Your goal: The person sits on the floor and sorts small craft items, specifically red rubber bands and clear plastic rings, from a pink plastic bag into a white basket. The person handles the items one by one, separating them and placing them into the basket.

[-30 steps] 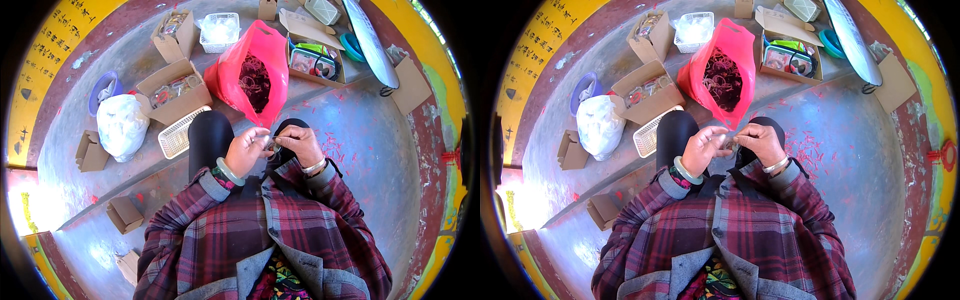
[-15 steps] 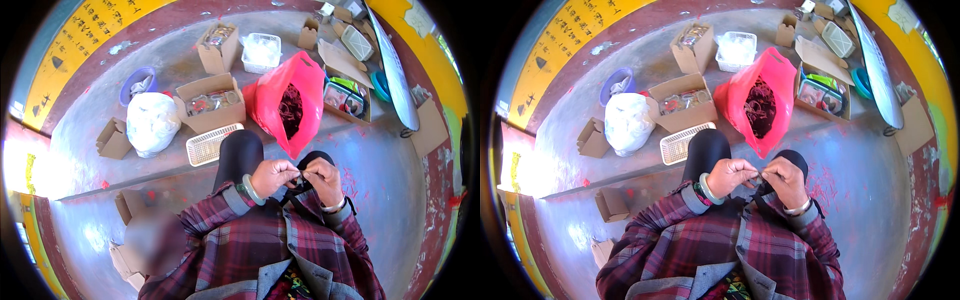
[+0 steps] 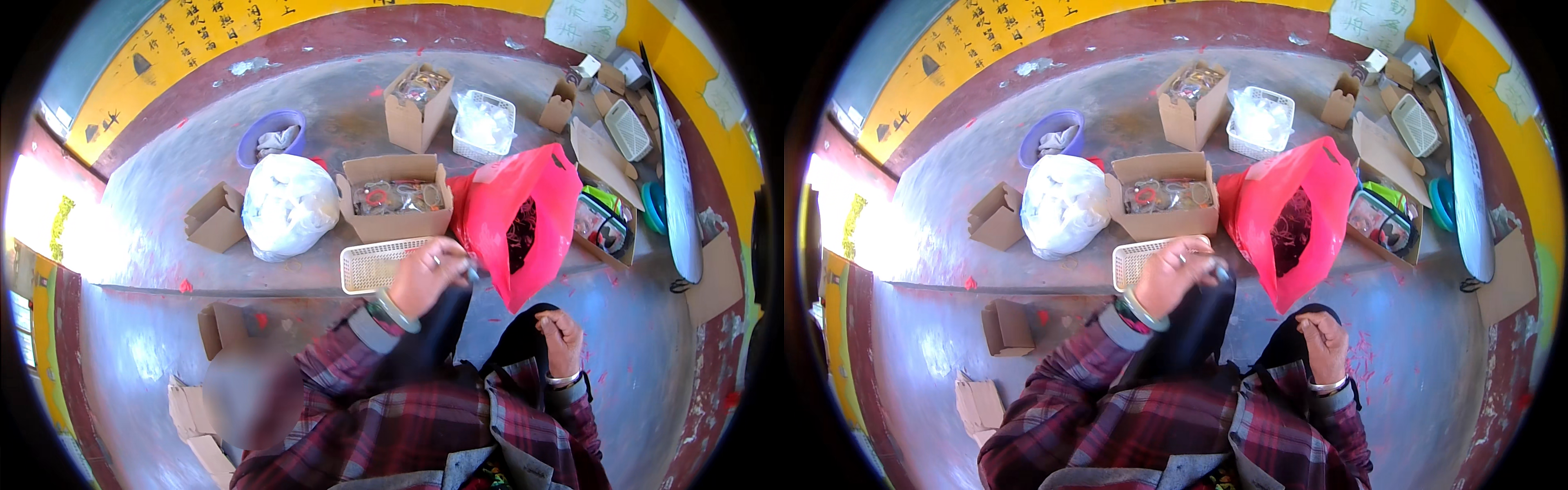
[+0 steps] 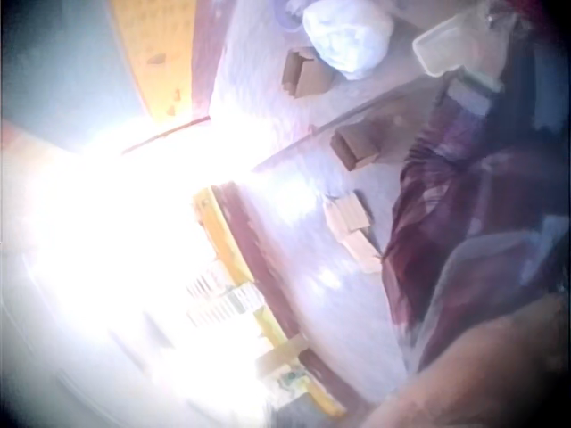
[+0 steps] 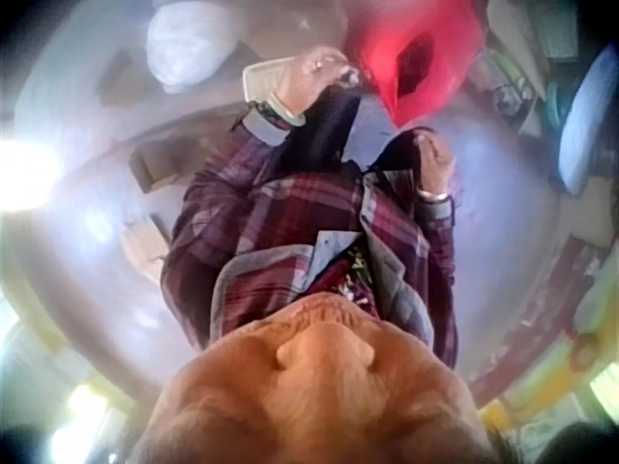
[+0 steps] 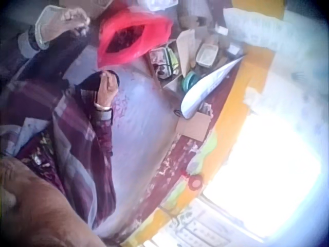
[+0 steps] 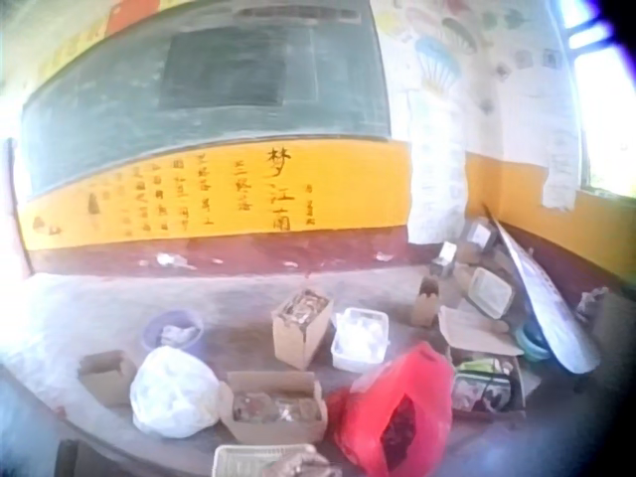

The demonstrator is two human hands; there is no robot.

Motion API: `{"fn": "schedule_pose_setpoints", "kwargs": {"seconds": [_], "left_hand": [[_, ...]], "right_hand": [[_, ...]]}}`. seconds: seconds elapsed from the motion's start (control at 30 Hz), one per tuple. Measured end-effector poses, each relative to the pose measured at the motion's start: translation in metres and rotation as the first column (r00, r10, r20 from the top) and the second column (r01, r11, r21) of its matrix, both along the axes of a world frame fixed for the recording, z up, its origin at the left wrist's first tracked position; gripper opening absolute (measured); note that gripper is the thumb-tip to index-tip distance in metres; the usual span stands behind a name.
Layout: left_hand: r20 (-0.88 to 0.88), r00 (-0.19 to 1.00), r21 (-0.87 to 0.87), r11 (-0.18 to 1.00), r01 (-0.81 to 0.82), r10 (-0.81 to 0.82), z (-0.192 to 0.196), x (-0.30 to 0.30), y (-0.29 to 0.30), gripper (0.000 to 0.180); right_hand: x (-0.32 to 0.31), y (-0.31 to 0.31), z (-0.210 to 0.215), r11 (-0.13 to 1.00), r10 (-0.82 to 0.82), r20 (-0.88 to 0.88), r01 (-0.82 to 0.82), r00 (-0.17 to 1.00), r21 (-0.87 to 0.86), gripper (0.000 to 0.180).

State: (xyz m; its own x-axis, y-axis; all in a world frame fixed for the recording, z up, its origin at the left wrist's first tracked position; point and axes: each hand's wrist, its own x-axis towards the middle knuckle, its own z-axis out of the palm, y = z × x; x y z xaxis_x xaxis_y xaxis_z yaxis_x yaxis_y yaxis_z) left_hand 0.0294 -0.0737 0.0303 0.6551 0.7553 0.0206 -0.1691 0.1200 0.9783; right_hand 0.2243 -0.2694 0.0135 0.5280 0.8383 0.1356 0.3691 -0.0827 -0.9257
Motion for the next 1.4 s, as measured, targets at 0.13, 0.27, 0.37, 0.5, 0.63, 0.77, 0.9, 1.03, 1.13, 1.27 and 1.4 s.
{"fn": "schedule_pose_setpoints", "kwargs": {"seconds": [0.13,0.27,0.37,0.5,0.63,0.77,0.9,1.03,1.13,1.27,1.4], "left_hand": [[-0.063,0.97,0.417,0.889,-0.188,0.235,0.008,-0.022,0.091,0.014],[-0.45,0.845,0.542,0.841,0.001,0.289,-0.003,-0.032,0.168,0.017],[-0.62,0.755,0.444,0.889,0.113,0.214,-0.026,-0.026,0.198,0.019],[-0.713,0.688,0.491,0.795,0.356,0.132,-0.083,-0.018,0.237,0.024],[-0.742,0.581,0.641,0.609,0.467,0.335,-0.093,-0.012,0.25,0.026],[-0.484,0.713,0.785,0.612,0.097,0.508,-0.058,-0.03,0.24,0.023],[-0.325,0.784,0.754,0.645,-0.121,0.528,-0.029,-0.054,0.186,0.019],[-0.536,0.764,0.595,0.803,0.04,0.359,-0.071,-0.083,0.131,0.019],[-0.691,0.703,0.472,0.842,0.26,0.17,-0.163,-0.093,0.111,0.021],[-0.843,0.493,0.44,0.805,0.399,0.216,-0.245,-0.082,0.103,0.033],[-0.874,0.379,0.456,0.779,0.431,0.303,-0.252,-0.052,0.112,0.036]], "right_hand": [[0.008,-0.008,-0.059,0.992,-0.024,0.032,0.028,0.999,-0.124,0.01],[0.003,-0.002,-0.075,0.987,0.066,0.248,-0.027,0.966,-0.161,0.007],[0.001,0.005,-0.074,0.984,0.111,0.318,-0.058,0.942,-0.169,0.005],[0.002,0.012,-0.075,0.985,0.126,0.34,-0.077,0.932,-0.154,0.005],[0.003,0.018,-0.073,0.983,0.143,0.338,-0.093,0.93,-0.159,0.005],[0.004,0.019,-0.071,0.986,0.123,0.354,-0.072,0.927,-0.154,0.005],[0.017,0.011,-0.066,0.99,0.047,0.482,0.023,0.875,-0.139,0.006],[0.024,0.007,-0.066,0.993,-0.002,0.534,0.066,0.845,-0.101,0.006],[0.024,0.012,-0.072,0.995,0.027,0.565,0.033,0.825,-0.096,0.006],[0.025,0.014,-0.075,0.993,0.048,0.59,0.022,0.806,-0.112,0.006],[0.022,0.019,-0.07,0.993,0.053,0.606,0.024,0.794,-0.118,0.006]]}}
